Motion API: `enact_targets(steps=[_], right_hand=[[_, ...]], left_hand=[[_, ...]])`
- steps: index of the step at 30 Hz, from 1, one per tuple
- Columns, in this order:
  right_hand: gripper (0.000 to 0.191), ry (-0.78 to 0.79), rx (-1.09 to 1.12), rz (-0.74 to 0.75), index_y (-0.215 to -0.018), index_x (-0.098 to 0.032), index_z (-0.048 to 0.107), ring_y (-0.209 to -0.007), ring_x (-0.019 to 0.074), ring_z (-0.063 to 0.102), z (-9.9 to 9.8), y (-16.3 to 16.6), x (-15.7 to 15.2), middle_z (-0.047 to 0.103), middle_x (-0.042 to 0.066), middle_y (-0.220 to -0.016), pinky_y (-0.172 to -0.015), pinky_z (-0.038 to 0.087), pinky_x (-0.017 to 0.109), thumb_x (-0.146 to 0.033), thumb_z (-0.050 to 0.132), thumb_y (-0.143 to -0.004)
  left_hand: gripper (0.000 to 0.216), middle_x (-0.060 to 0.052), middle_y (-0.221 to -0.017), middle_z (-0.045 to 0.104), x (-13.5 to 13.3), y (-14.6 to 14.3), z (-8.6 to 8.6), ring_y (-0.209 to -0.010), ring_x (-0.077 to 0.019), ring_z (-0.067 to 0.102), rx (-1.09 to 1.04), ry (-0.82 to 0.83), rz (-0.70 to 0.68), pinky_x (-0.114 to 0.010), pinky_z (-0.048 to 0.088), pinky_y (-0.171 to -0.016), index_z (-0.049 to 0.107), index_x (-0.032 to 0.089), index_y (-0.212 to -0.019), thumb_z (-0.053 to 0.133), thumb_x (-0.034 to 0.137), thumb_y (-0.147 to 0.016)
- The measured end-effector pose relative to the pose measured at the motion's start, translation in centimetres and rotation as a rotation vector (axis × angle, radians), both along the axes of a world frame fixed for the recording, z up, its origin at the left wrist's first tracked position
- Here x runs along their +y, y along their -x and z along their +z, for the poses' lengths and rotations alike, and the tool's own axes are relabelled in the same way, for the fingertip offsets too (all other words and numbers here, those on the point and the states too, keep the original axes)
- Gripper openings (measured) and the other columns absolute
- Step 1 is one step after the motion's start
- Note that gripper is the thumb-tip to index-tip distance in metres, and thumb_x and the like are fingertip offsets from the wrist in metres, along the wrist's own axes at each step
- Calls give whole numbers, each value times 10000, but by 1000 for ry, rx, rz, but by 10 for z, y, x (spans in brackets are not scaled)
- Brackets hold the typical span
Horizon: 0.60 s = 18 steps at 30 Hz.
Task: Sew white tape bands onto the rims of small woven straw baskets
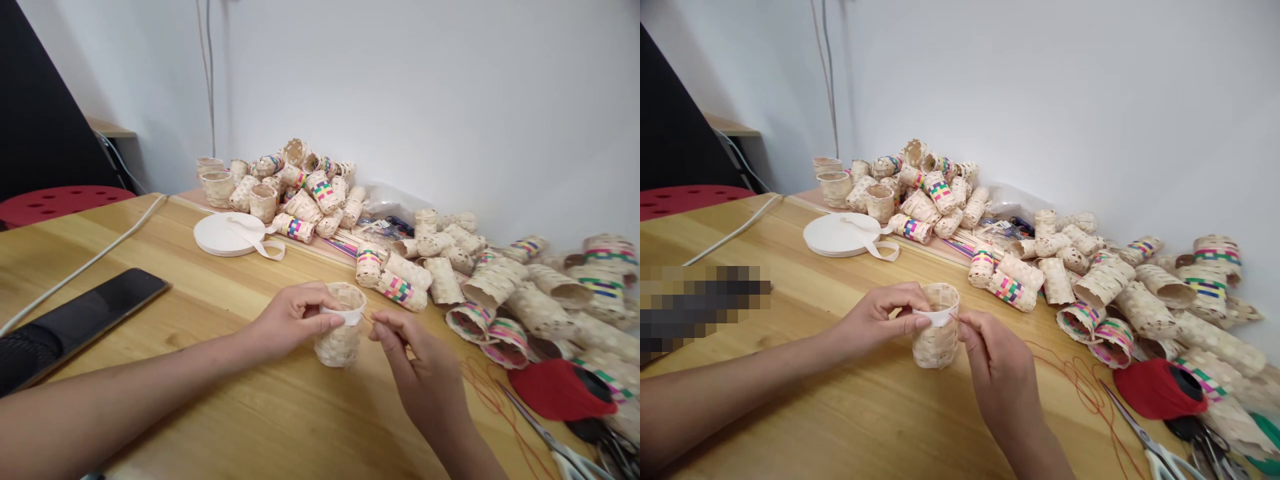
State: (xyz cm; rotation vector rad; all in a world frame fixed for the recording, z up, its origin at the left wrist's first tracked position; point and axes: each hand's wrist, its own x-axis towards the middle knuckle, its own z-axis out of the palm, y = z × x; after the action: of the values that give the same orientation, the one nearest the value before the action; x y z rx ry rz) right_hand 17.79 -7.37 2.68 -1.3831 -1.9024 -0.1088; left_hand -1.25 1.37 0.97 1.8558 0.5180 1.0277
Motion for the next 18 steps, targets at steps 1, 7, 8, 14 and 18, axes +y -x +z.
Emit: enact_targets(steps=[1,7,8,14,18], right_hand=[[122,-12,3,16,-942,-227,622,-685,147,650,0,0,1,693,-2,-780,-606,476,242,-233,501,-927],[127,-60,-29,41,-909,-205,663,-766,178,581,0,-1,2,648,39,-802,-673,449,300,-194,536,-910],[129,-56,-31,42,-913,-202,669,-761,179,568,-1,-1,2,636,40,-787,-666,441,303,-196,539,-910],[170,-5,-30,44,-967,-217,683,-719,176,532,-3,-1,1,599,32,-736,-639,415,316,-227,519,-928],[156,-16,-41,62,-978,-211,677,-726,171,525,-3,-1,1,590,28,-745,-630,409,304,-198,536,-915]], left_hand=[[147,-32,-753,629,0,0,0,-669,-113,521,-2,11,-2,-213,399,-592,707,135,-808,645,268,-815],[129,-23,-725,609,-2,0,0,-650,-103,507,-14,32,-18,-207,390,-586,712,138,-783,636,237,-817],[125,-22,-725,609,-2,0,0,-652,-103,506,-13,28,-16,-206,390,-586,711,138,-782,637,232,-817],[128,-21,-717,616,-3,0,3,-660,-109,520,-15,-12,-8,-208,402,-588,715,142,-787,638,238,-822],[123,-26,-737,630,-4,0,3,-665,-111,535,-9,-18,-4,-204,415,-584,722,145,-804,644,240,-820]])
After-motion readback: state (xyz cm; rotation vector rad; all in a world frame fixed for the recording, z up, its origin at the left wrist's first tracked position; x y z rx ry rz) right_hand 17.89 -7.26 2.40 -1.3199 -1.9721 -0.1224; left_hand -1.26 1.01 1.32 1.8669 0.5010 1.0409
